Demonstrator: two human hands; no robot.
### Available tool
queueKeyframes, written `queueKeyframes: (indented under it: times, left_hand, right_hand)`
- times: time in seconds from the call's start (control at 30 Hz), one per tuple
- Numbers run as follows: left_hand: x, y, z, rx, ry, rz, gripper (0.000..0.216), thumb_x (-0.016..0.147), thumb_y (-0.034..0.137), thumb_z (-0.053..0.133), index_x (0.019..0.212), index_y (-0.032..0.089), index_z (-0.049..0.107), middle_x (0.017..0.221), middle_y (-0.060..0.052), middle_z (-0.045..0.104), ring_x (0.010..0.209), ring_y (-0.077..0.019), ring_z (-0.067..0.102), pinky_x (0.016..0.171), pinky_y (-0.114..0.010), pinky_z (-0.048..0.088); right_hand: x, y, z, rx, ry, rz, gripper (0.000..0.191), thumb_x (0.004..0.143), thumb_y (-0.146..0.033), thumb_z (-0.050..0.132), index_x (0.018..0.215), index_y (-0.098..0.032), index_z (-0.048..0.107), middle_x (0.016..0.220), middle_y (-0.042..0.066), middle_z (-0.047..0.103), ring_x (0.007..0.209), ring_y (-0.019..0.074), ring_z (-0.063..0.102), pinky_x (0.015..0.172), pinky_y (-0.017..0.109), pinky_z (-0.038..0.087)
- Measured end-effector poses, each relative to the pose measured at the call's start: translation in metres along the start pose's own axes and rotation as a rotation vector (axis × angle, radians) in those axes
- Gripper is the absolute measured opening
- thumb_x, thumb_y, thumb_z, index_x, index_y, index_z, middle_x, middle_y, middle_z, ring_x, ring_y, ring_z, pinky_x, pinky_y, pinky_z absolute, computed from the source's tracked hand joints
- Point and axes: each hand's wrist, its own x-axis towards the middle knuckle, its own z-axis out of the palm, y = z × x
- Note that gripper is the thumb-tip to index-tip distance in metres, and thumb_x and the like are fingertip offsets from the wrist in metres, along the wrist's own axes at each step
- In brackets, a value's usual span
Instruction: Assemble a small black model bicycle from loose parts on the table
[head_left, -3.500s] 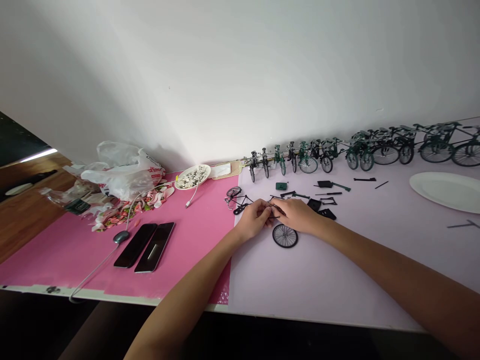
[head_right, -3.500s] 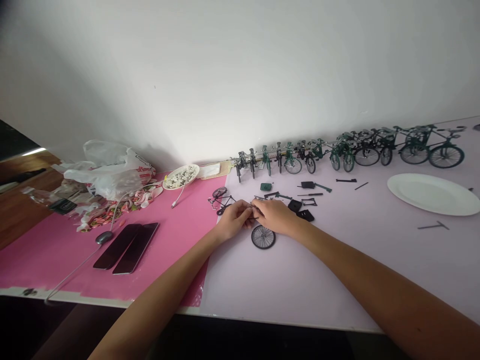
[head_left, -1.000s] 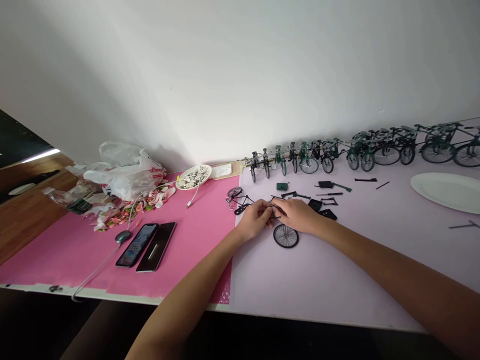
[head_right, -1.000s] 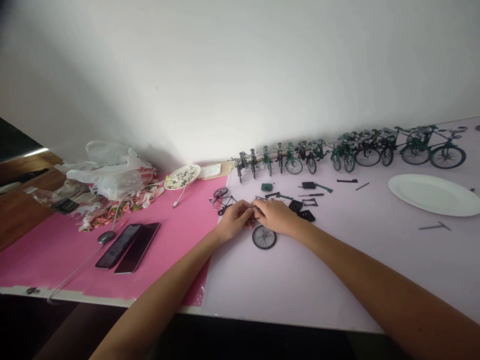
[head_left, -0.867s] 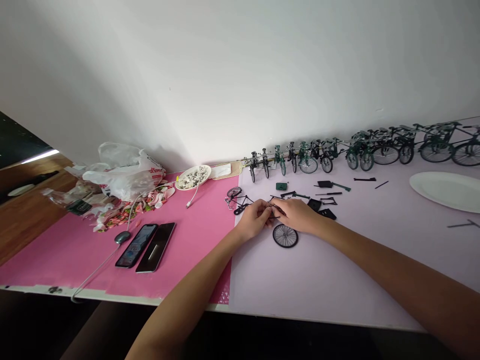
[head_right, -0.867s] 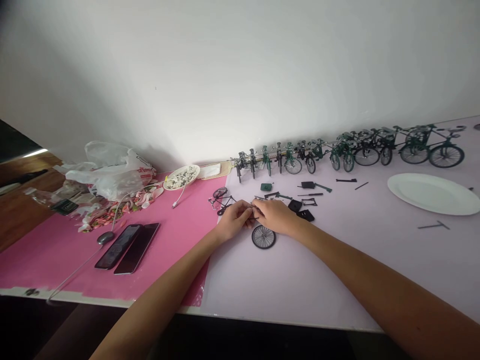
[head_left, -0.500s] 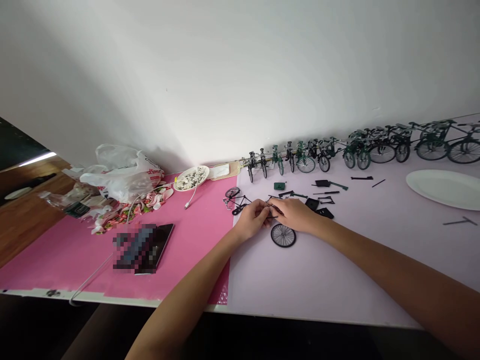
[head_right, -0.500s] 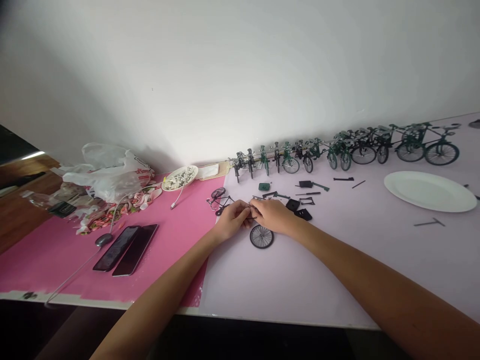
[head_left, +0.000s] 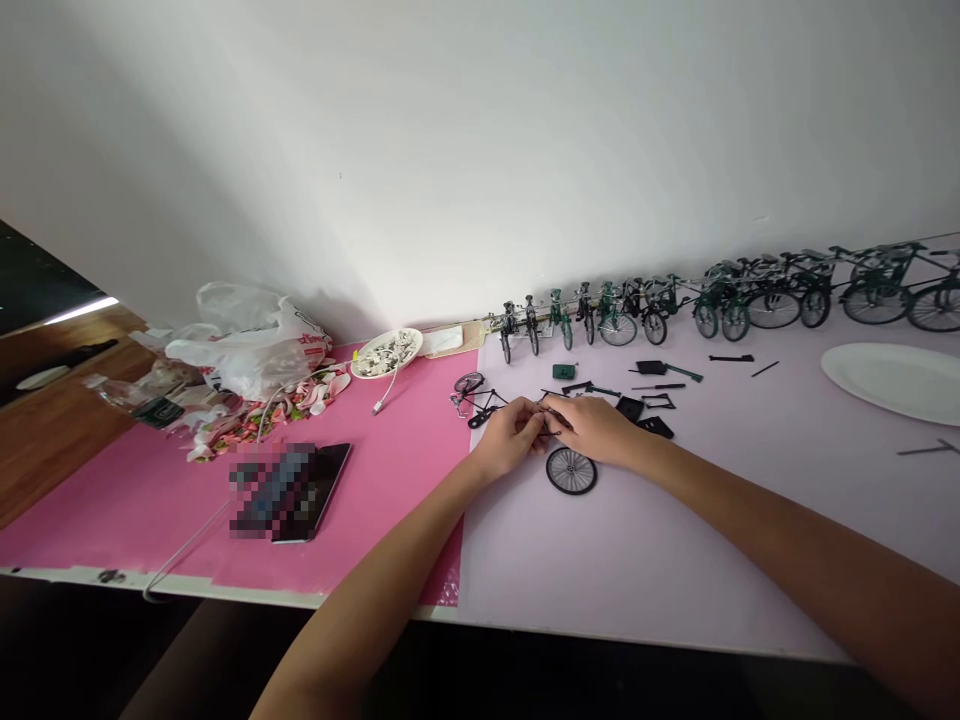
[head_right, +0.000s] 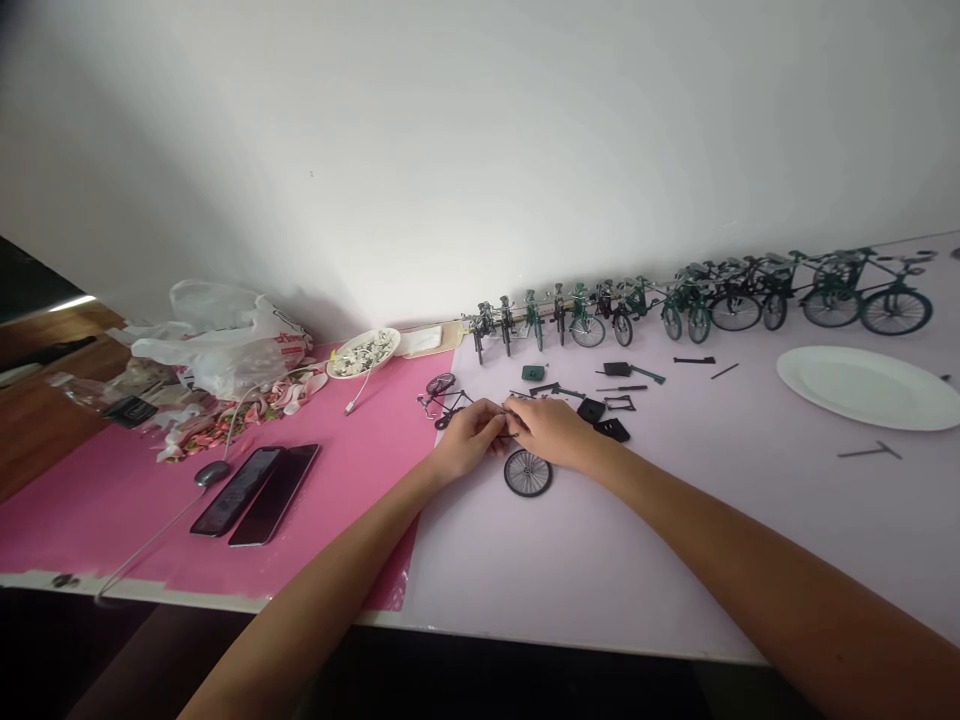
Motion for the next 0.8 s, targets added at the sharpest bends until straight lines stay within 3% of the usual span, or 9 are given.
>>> queueKeyframes:
  times: [0.8]
  left_hand:
    - [-0.0005, 0.0028, -0.0007, 0.012, 0.004, -0.019, 0.024, 0.097, 0.039, 0.058, 0.090, 0.017, 0.053, 0.071, 0.000, 0.065, 0.056, -0.0116, 0.064, 0.058, -0.025, 0.053]
  right_hand:
    - [-0.0002, -0.0049, -0.0040, -0.001, -0.021, 0.008, 0.010, 0.095, -0.021, 0.048, 0.092, -0.022, 0.058, 0.073, 0.002, 0.065, 0.062, 0.0168, 0.055, 0.058, 0.027, 0.027]
